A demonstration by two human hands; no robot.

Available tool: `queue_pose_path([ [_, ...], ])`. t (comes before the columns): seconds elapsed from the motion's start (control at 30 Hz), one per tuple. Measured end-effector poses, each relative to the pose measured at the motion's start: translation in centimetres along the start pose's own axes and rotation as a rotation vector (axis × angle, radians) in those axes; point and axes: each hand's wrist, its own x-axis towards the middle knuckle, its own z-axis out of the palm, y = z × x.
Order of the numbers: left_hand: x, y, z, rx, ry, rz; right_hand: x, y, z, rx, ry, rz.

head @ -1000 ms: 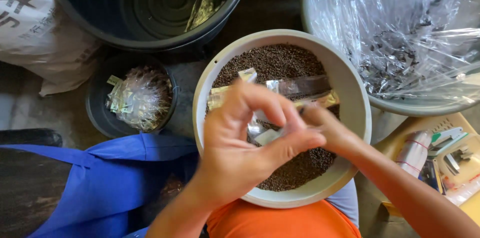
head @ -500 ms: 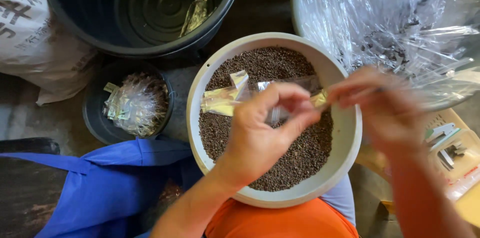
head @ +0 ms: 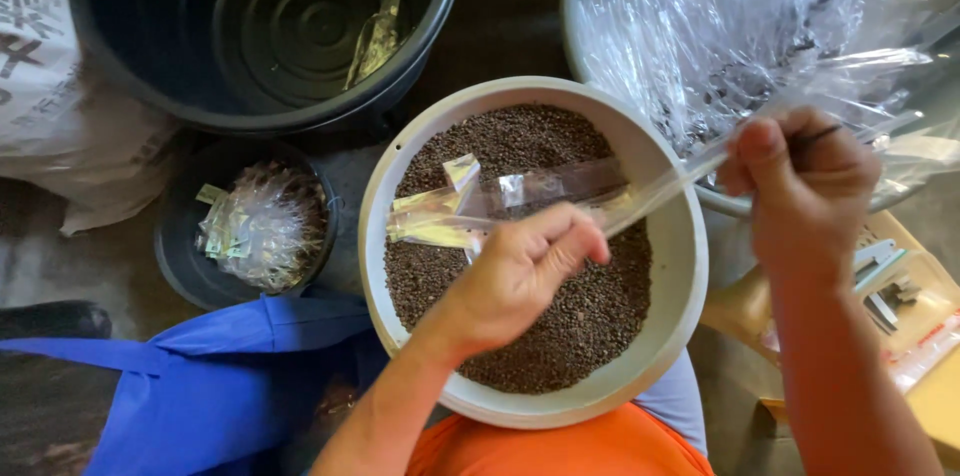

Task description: The person fills small plastic bags with brown pellets from a bowl by hand and arranges the bags within the bowl.

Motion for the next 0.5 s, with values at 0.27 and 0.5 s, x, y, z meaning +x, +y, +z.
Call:
queue_pose_path([
  [0.27, 1.6, -1.3, -1.2, 0.893, 0.647, 0.314, -5.9, -3.2, 5.2, -0.372, -0.624, -0.217],
  [0.5, 1.9, 0.3, -1.0, 0.477, 0.556, 0.185, -5.6, -3.4, 5.7, -0.4, -0.79, -0.316],
])
